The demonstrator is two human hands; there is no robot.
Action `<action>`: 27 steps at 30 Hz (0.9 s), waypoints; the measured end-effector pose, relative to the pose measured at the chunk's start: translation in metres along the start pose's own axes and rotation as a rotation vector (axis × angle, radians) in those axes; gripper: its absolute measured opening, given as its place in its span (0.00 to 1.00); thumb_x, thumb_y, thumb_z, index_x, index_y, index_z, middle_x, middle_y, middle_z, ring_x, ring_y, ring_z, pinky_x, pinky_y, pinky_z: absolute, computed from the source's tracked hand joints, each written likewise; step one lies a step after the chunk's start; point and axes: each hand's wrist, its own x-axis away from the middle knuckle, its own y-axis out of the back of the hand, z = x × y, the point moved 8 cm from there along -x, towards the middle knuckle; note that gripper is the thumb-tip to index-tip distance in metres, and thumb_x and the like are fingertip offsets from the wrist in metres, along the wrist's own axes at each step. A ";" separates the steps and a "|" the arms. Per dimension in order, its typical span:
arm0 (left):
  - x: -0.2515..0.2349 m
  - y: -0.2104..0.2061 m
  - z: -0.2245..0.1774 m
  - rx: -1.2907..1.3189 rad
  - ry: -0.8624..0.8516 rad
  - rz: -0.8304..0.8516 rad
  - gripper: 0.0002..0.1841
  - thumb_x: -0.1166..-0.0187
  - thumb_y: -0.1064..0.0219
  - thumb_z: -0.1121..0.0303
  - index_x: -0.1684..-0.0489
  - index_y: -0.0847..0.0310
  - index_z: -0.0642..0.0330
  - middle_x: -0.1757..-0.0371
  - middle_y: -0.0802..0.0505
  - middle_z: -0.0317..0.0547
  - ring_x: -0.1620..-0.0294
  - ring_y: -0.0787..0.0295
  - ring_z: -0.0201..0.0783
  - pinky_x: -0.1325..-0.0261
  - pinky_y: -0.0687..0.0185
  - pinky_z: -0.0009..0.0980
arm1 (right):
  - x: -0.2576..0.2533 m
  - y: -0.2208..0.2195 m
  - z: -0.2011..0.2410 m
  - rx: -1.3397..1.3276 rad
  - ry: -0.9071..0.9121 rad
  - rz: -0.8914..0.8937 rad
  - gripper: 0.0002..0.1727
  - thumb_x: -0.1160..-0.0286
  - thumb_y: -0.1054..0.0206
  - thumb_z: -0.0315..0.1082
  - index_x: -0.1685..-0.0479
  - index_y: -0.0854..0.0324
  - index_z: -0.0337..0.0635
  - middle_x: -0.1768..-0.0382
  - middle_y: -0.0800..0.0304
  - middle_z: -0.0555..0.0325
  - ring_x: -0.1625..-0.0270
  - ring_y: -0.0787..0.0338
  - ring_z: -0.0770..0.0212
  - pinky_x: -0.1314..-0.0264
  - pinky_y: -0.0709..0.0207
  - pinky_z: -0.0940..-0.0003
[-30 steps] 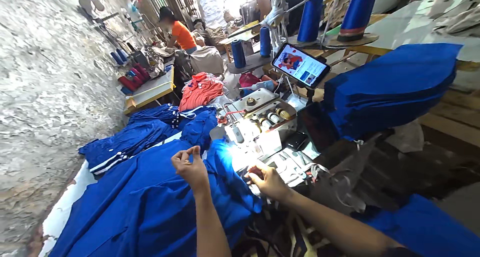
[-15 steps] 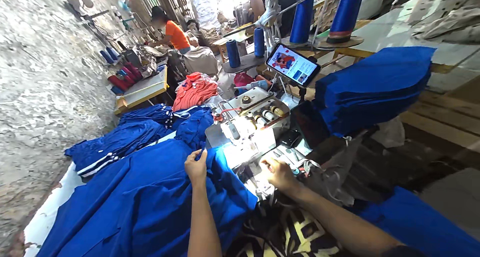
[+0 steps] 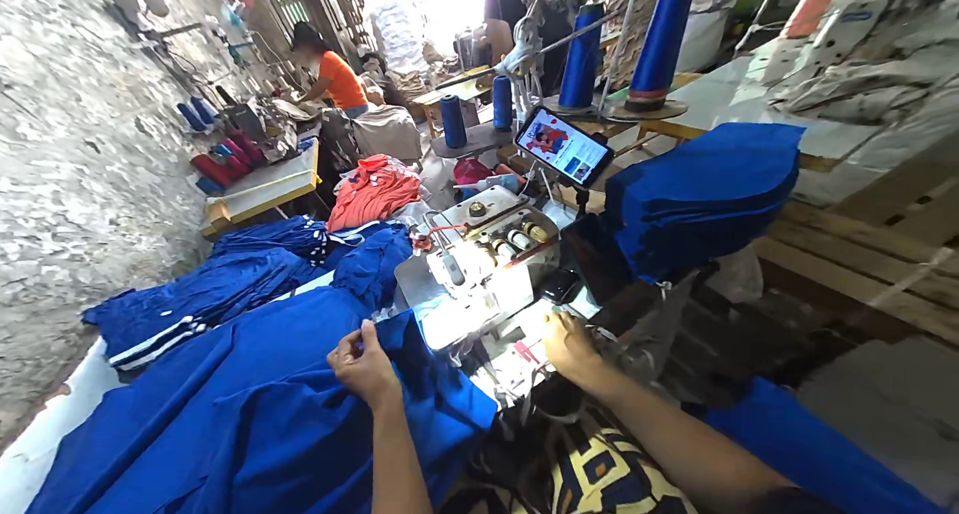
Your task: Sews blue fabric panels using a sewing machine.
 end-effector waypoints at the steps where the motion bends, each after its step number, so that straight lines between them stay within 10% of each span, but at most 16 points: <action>1: 0.003 0.004 0.001 0.093 0.040 -0.048 0.10 0.20 0.30 0.72 0.63 0.16 0.74 0.64 0.20 0.45 0.65 0.27 0.28 0.56 0.29 0.23 | 0.000 0.002 -0.002 -0.002 0.007 -0.032 0.20 0.19 0.43 0.22 0.31 0.23 0.23 0.31 0.20 0.27 0.24 0.23 0.31 0.23 0.31 0.40; 7: 0.037 0.009 -0.032 0.545 0.004 -0.024 0.05 0.10 0.48 0.75 0.60 0.32 0.59 0.87 0.25 0.22 0.92 0.29 0.16 0.85 0.28 0.13 | 0.019 0.038 -0.003 -0.281 0.197 -0.345 0.15 0.19 0.42 0.23 0.43 0.14 0.25 0.45 0.10 0.31 0.39 0.10 0.34 0.34 0.21 0.42; 11: 0.082 0.012 -0.065 0.479 -0.648 0.181 0.05 0.08 0.45 0.65 0.45 0.26 0.47 0.60 0.11 0.13 0.58 0.13 0.11 0.48 0.16 0.15 | 0.019 0.033 0.011 -0.687 0.307 -0.346 0.20 0.16 0.49 0.22 0.32 0.23 0.23 0.42 0.13 0.29 0.40 0.11 0.40 0.31 0.22 0.49; 14: 0.100 0.012 -0.072 0.444 -0.779 0.195 0.06 0.09 0.44 0.67 0.45 0.24 0.44 0.56 0.11 0.13 0.53 0.15 0.08 0.44 0.19 0.11 | 0.022 0.032 0.029 -0.669 0.365 -0.402 0.27 0.14 0.39 0.38 0.26 0.26 0.22 0.36 0.15 0.28 0.37 0.11 0.37 0.30 0.21 0.46; 19: 0.112 0.010 -0.071 0.392 -0.806 0.240 0.05 0.09 0.44 0.65 0.46 0.24 0.47 0.56 0.10 0.21 0.52 0.14 0.10 0.44 0.19 0.11 | 0.040 0.056 0.066 -0.303 0.640 -0.996 0.13 0.32 0.28 0.37 0.67 0.09 0.33 0.66 0.08 0.40 0.63 0.06 0.41 0.61 0.14 0.48; 27: 0.135 0.008 -0.073 0.258 -0.954 0.226 0.05 0.08 0.45 0.62 0.52 0.26 0.51 0.64 0.14 0.33 0.61 0.14 0.19 0.49 0.19 0.14 | 0.021 0.053 0.107 -0.124 0.664 -1.072 0.16 0.30 0.33 0.35 0.83 0.13 0.37 0.88 0.18 0.48 0.83 0.12 0.47 0.85 0.25 0.51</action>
